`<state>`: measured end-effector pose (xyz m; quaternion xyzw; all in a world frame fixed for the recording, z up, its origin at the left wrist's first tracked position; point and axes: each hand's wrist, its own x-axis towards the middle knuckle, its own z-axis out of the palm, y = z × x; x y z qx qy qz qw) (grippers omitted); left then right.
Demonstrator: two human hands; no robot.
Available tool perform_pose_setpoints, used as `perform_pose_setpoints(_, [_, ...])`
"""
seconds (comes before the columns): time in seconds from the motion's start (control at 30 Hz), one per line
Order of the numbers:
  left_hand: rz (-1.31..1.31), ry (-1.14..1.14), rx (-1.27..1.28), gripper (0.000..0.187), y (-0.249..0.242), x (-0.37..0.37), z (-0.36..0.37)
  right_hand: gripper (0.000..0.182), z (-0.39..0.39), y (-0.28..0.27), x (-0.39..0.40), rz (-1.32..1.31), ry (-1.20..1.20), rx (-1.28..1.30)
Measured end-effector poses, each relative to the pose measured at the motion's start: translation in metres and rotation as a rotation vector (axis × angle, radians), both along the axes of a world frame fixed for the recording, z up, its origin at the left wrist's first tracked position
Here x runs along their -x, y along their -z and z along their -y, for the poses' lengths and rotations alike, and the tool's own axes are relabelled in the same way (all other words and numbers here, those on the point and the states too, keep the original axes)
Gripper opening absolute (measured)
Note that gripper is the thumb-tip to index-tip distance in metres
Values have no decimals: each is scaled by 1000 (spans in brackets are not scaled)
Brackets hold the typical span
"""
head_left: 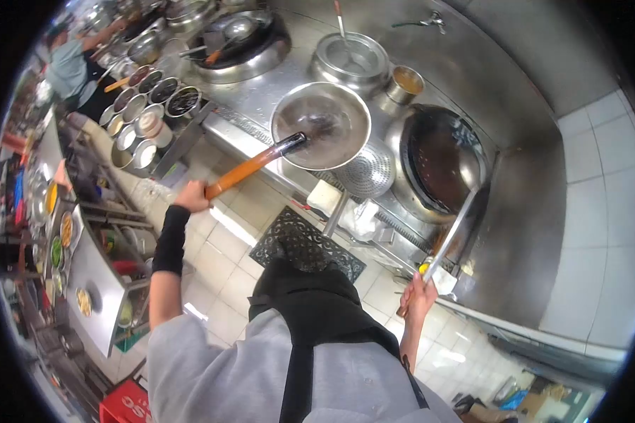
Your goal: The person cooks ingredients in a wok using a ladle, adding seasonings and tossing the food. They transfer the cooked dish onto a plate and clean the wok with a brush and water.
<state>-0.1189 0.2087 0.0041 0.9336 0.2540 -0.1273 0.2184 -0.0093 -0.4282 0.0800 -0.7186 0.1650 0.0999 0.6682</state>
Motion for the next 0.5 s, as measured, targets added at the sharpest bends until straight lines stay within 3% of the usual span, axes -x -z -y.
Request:
perform_pose_setpoints(0.03, [105, -13, 277, 40, -11, 14, 17, 14, -17, -15, -8, -44, 16, -185])
perform_pose_setpoints(0.1, [214, -132, 480, 32, -16, 34, 55, 12, -51, -29, -20, -59, -24, -242])
perform_pose_setpoints(0.17, [319, -194, 437, 31, -2, 56, 75, 11, -85, -43, -25, -60, -75, -118])
perform_pose_setpoints(0.2, [320, -225, 419, 30, -18, 59, 89, 12, -100, -48, -22, -69, -97, -59])
perform_pose_setpoints(0.33, [394, -366, 389, 29, -54, 68, 118, 34, -135, -58, -5, -1, -203, -20])
perform_pose_setpoints(0.43, [515, -439, 308, 29, -83, 63, 122, 33, -157, -78, 1, -10, -294, -45])
perform_pose_setpoints(0.47, [528, -455, 281, 28, -95, 59, 122, 20, -164, -80, 0, -44, -297, -33])
perform_pose_setpoints(0.5, [547, -474, 254, 28, -101, 57, 120, 20, -171, -79, -2, -49, -345, -21])
